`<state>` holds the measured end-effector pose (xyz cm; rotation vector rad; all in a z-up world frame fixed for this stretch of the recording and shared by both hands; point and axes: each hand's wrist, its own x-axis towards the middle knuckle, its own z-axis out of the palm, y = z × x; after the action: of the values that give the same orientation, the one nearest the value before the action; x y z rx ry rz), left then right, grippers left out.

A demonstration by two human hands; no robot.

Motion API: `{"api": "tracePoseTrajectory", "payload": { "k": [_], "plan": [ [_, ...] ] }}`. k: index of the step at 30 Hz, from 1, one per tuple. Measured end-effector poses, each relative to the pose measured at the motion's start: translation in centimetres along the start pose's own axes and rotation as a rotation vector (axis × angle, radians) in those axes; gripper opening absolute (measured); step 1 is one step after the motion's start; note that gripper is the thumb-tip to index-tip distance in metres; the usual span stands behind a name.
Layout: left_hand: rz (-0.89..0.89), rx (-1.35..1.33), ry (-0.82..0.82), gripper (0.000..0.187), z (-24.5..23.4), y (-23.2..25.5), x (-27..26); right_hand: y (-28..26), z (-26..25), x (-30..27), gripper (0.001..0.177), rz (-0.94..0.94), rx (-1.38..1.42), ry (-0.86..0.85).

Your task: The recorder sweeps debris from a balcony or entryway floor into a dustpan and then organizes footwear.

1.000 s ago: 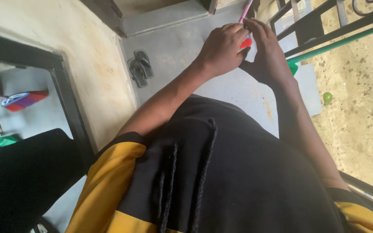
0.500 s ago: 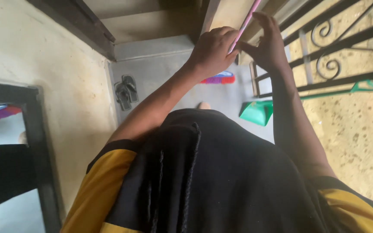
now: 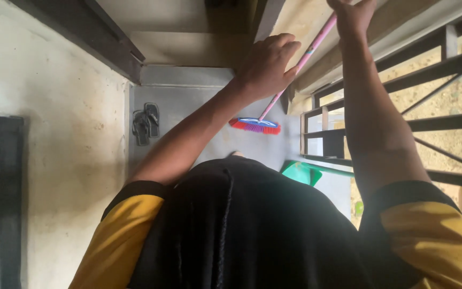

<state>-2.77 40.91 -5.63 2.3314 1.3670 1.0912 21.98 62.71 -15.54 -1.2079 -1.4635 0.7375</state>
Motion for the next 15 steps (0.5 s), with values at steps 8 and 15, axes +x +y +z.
{"api": "tracePoseTrajectory", "payload": {
  "k": [8,15],
  "plan": [
    [-0.056,-0.045,0.083,0.062,-1.2,-1.2,-0.7,1.2,3.7,-2.3,0.014,0.141,0.260,-0.098],
    [-0.234,-0.590,0.408,0.047,-9.7,2.9,-2.2,-3.3,12.2,-20.8,0.018,0.168,0.096,-0.371]
  ]
}}
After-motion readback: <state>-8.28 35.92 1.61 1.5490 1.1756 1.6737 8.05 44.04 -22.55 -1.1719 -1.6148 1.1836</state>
